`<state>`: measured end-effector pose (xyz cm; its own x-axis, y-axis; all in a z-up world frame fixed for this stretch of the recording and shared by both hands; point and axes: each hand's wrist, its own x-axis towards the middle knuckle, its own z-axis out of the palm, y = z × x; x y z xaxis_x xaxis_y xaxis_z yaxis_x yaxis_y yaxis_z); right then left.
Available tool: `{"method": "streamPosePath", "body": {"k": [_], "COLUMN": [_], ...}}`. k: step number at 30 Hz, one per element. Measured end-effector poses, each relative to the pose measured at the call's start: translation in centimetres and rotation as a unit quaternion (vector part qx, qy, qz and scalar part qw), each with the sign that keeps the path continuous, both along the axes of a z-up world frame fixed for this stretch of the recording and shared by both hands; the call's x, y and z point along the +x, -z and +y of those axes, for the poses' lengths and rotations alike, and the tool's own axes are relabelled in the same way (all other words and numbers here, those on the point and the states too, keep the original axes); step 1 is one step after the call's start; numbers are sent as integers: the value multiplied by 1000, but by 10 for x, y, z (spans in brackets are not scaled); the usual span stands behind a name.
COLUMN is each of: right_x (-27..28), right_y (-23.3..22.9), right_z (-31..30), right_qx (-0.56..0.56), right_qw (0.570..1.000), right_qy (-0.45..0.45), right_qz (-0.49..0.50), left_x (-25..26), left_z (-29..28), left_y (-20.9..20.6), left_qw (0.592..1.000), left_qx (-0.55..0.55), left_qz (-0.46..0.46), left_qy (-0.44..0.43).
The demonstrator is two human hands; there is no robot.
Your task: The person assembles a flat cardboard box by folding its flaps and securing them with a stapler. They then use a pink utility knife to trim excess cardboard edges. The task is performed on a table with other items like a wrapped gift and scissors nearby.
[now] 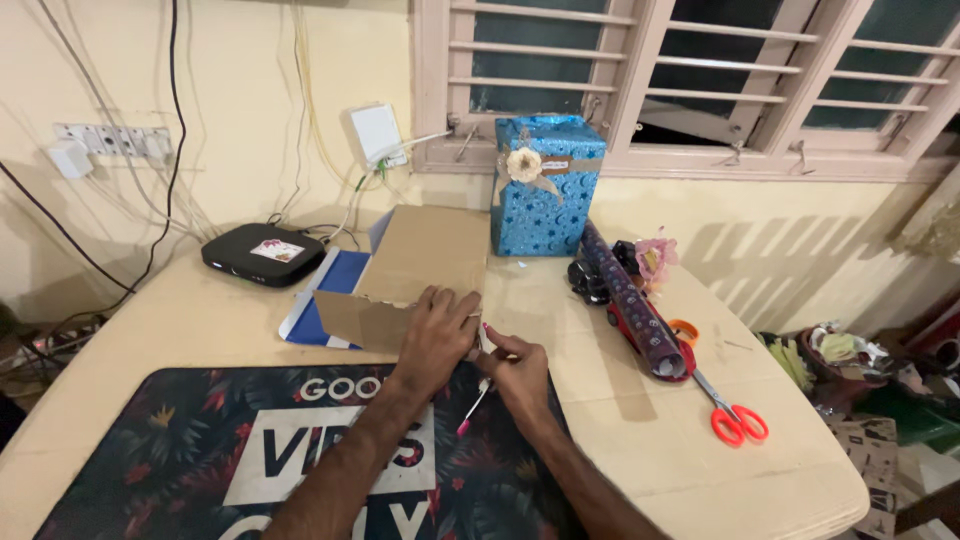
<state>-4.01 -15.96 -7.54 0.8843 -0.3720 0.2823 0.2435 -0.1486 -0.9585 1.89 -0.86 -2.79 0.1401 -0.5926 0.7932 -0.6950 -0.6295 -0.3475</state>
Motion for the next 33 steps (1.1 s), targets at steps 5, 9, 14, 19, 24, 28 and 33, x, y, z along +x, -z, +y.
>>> {"method": "streamPosePath", "body": {"k": [5,9,14,19,24,28,33], "right_x": [-4,-6,-10,-12,-11,-10,-9], "right_y": [-3,-10,-14,-16,-13,-10,-8], "right_z": [-10,-21,-18,-11,-8,-6,-3], "right_qx": [92,223,193,168,117,121,110], "right_qw": [992,970,974,977,985,986,988], "right_qy": [21,-3,12,3,-2,-11,-26], "right_qz": [78,99,121,132,124,115,108], "left_x": [-3,-4,-6,-8,-8,-4,3], "left_z": [3,5,3,6,6,7,8], "left_y": [1,1,0,-5,-6,-4,2], "left_qw": [998,996,996,996,998,999,999], "left_qx": [51,61,59,56,41,29,18], "left_qz": [15,-3,34,48,41,39,32], "left_qy": [-40,-63,-54,-43,-27,-4,14]}}
